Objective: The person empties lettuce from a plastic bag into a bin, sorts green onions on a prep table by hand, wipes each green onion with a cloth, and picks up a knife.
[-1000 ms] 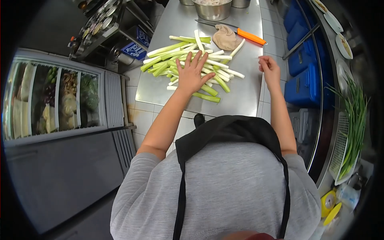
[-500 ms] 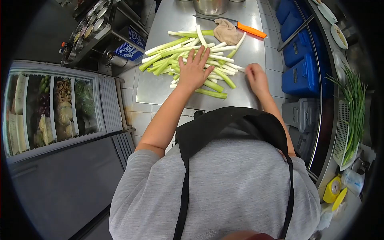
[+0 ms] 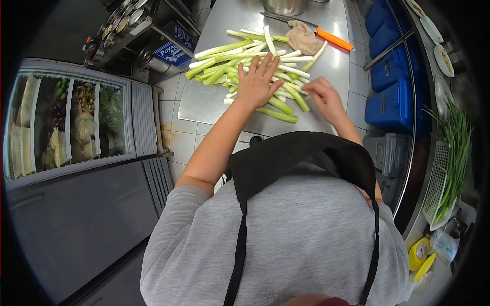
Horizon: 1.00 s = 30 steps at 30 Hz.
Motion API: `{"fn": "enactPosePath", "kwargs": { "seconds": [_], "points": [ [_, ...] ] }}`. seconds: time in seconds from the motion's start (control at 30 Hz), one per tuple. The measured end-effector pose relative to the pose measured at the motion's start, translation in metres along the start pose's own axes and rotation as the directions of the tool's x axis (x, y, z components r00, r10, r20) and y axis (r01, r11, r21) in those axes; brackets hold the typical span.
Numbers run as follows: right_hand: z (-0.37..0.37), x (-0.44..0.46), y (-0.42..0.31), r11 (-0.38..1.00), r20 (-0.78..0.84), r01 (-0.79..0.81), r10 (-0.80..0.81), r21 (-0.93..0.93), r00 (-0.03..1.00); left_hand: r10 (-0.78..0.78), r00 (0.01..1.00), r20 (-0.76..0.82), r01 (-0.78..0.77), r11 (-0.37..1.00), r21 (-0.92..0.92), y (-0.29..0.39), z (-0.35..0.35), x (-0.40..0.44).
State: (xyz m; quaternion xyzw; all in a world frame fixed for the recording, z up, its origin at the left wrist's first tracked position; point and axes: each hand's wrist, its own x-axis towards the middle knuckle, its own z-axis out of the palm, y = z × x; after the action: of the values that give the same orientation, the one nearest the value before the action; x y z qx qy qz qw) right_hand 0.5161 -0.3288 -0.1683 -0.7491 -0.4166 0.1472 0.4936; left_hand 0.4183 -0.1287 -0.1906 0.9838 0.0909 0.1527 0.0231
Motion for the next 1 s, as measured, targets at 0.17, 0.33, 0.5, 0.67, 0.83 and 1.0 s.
{"fn": "enactPosePath", "kwargs": {
  "seconds": [0.17,0.33,0.5,0.67,0.83,1.0],
  "points": [
    [0.021,0.001,0.000,0.949,0.074,0.191,-0.178,-0.251,0.981,-0.001,1.000,-0.012,0.001,1.000,-0.003,0.000,0.000,0.000],
    [0.013,-0.006,0.003,0.967,0.070,0.169,-0.159,-0.189,0.985,-0.004,1.000,0.009,0.004,1.000,0.015,0.000,0.000,0.000],
    [0.022,0.006,0.001,0.965,0.035,0.161,-0.157,-0.207,0.987,0.003,1.000,-0.020,-0.003,1.000,-0.014,-0.001,0.002,0.000],
    [0.016,0.005,0.003,0.972,0.130,0.156,-0.134,-0.177,0.982,0.003,1.000,-0.022,-0.003,1.000,-0.016,-0.001,0.002,0.000],
    [0.020,0.009,0.000,0.975,0.116,0.139,-0.120,-0.172,0.986,0.006,1.000,-0.021,-0.006,1.000,0.003,0.000,0.002,-0.001],
    [0.021,0.007,0.004,0.974,0.158,0.135,-0.106,-0.182,0.982,0.000,1.000,-0.004,0.000,1.000,0.019,0.000,0.002,0.000]
  ]
}}
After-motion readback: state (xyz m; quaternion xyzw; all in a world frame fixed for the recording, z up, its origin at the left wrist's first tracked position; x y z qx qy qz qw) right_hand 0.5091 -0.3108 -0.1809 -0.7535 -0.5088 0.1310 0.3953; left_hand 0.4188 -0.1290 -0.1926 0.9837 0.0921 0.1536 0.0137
